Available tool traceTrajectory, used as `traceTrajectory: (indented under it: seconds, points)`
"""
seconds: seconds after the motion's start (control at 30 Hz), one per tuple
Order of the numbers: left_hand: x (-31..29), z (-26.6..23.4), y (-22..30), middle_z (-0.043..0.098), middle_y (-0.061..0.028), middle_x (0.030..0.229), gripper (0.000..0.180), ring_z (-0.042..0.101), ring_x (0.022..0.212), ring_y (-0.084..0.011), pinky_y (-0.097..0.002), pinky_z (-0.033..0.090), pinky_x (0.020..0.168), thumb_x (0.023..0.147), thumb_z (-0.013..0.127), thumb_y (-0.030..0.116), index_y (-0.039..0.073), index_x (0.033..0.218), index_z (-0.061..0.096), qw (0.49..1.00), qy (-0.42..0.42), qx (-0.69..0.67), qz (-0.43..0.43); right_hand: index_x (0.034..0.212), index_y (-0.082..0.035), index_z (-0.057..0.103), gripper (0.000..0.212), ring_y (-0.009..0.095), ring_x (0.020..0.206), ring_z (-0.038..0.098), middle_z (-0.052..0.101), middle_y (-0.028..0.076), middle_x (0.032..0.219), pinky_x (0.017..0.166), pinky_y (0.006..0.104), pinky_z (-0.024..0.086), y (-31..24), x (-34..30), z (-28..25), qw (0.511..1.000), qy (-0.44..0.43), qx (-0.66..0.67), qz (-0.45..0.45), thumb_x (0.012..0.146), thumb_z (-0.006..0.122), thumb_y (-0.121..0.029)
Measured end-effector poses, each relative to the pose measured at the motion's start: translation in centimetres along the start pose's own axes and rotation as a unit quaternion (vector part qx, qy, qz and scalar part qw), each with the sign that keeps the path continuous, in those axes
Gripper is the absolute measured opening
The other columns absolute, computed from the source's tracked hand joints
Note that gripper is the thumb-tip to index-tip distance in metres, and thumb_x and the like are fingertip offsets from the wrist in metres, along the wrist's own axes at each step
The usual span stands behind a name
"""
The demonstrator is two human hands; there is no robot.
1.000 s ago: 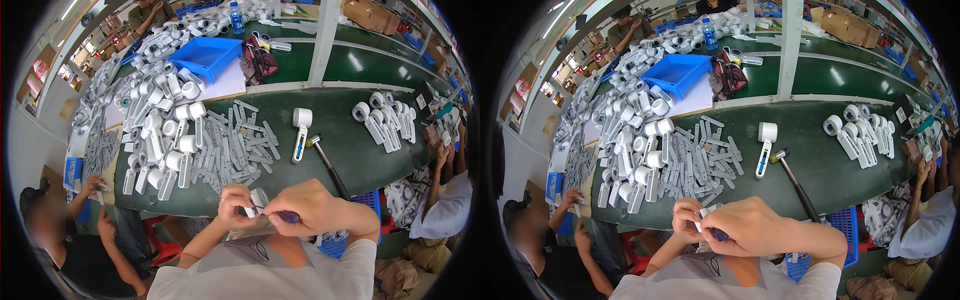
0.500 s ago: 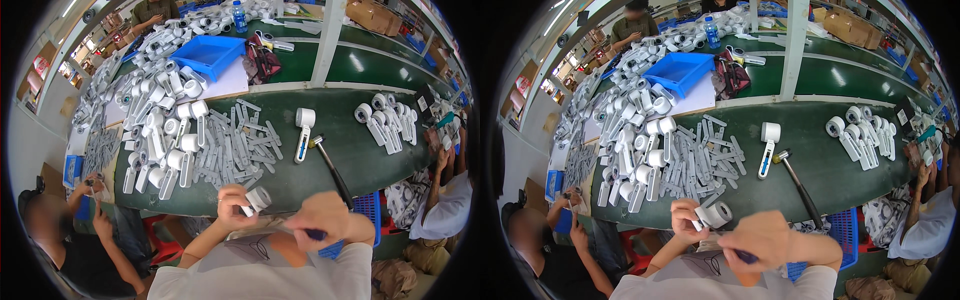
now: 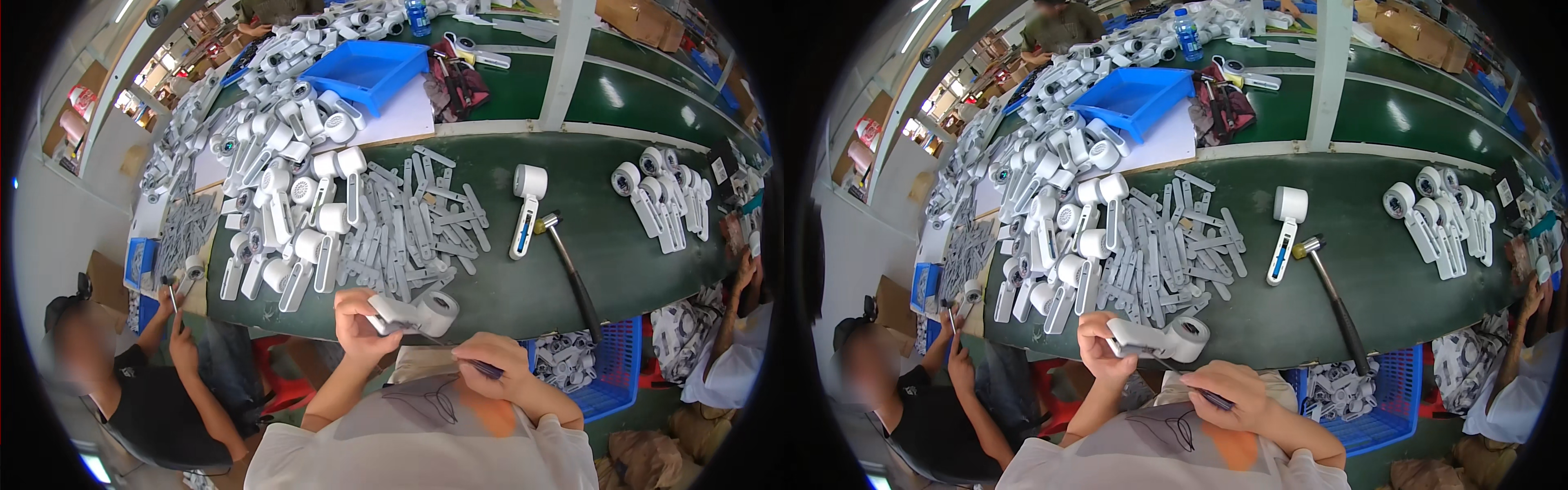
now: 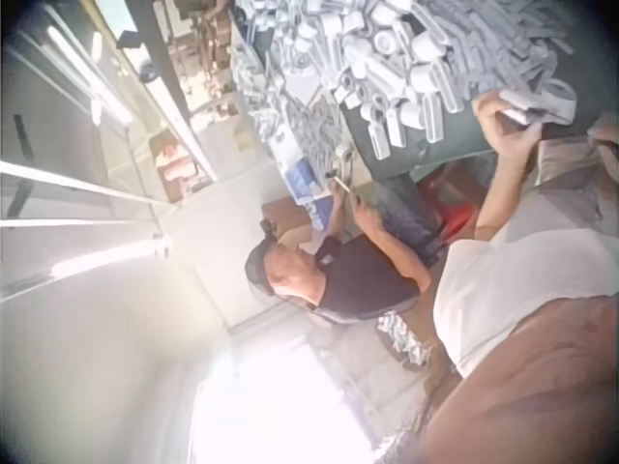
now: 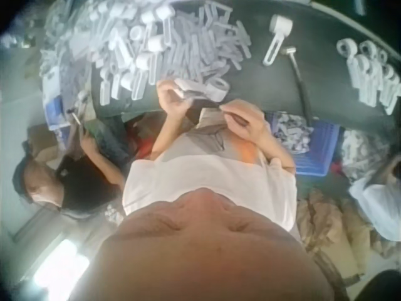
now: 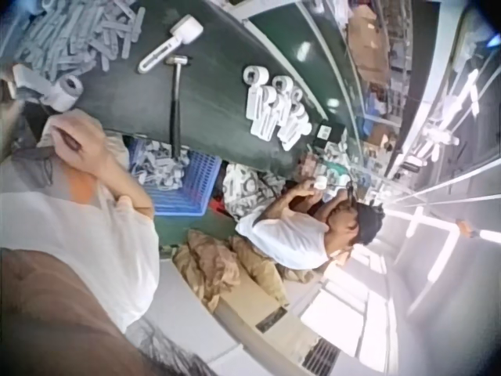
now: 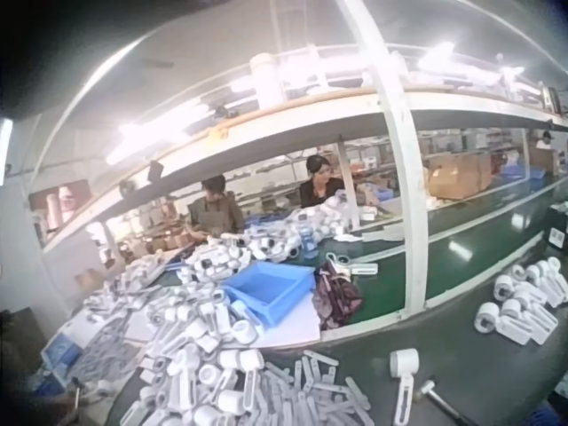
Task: Assembling handheld electronic devices at a factory production line by inserting components and tapping them into place with a mallet.
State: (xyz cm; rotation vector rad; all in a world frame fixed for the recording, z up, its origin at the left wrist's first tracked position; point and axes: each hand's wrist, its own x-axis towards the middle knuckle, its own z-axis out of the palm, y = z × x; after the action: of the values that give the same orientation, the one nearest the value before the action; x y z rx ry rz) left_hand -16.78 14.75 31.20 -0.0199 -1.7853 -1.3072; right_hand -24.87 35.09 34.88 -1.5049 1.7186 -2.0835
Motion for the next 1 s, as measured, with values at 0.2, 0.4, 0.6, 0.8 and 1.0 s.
traceTrajectory:
  seconds: [0.2, 0.4, 0.6, 0.8, 1.0]
  points:
    - [-1.0, -1.0, -0.3, 0.041, -0.0068, 0.093, 0.043, 0.048, 0.086, -0.0193, -0.0302, 0.042, 0.075, 0.070, 0.078, 0.020, 0.007, 0.092, 0.043, 0.999, 0.013, 0.040, -0.019, 0.096, 0.005, 0.064, 0.023, 0.023, 0.063, 0.063, 0.065, 0.014, 0.079, 0.055, 0.0300, 0.050, 0.1, 1.0, 0.4, 1.000, -0.020, 0.009, -0.003, 0.073, 0.064, 0.006]
    - [-2.0, -0.9, 0.1, 0.042, -0.0066, 0.094, 0.044, 0.047, 0.088, -0.0191, -0.0305, 0.041, 0.078, 0.070, 0.079, 0.021, 0.007, 0.093, 0.044, 0.997, 0.047, 0.000, -0.055, 0.100, 0.005, 0.064, 0.027, 0.022, 0.061, 0.062, 0.064, 0.012, 0.077, 0.054, 0.0290, 0.049, 0.2, 1.0, 1.1, 0.999, -0.019, 0.020, -0.022, 0.072, 0.066, 0.006]
    - [-2.1, -0.8, 0.0, 0.043, -0.0067, 0.096, 0.043, 0.048, 0.090, -0.0188, -0.0297, 0.041, 0.079, 0.071, 0.079, 0.019, 0.006, 0.094, 0.045, 0.997, 0.050, -0.002, -0.055, 0.099, 0.005, 0.064, 0.024, 0.023, 0.064, 0.064, 0.065, 0.012, 0.076, 0.057, 0.0295, 0.050, 0.6, 1.6, 1.7, 0.999, -0.032, 0.003, -0.017, 0.075, 0.063, 0.005]
    - [-2.3, -0.7, -0.1, 0.044, -0.0091, 0.099, 0.042, 0.049, 0.093, -0.0210, -0.0318, 0.042, 0.083, 0.068, 0.079, 0.011, 0.005, 0.096, 0.048, 0.996, 0.063, -0.036, -0.059, 0.099, 0.005, 0.065, 0.023, 0.023, 0.065, 0.065, 0.065, 0.012, 0.076, 0.058, 0.0291, 0.050, 0.8, 1.8, 1.9, 0.998, -0.017, 0.048, 0.032, 0.076, 0.062, 0.004]
    - [-2.3, -0.6, 0.0, 0.044, -0.0092, 0.099, 0.042, 0.049, 0.093, -0.0205, -0.0317, 0.042, 0.083, 0.068, 0.077, 0.009, 0.004, 0.097, 0.047, 0.996, 0.059, -0.040, -0.054, 0.095, 0.005, 0.065, 0.020, 0.023, 0.063, 0.064, 0.065, 0.012, 0.074, 0.057, 0.0288, 0.050, 1.0, 1.2, 1.9, 0.999, -0.013, 0.028, 0.005, 0.075, 0.062, 0.003]
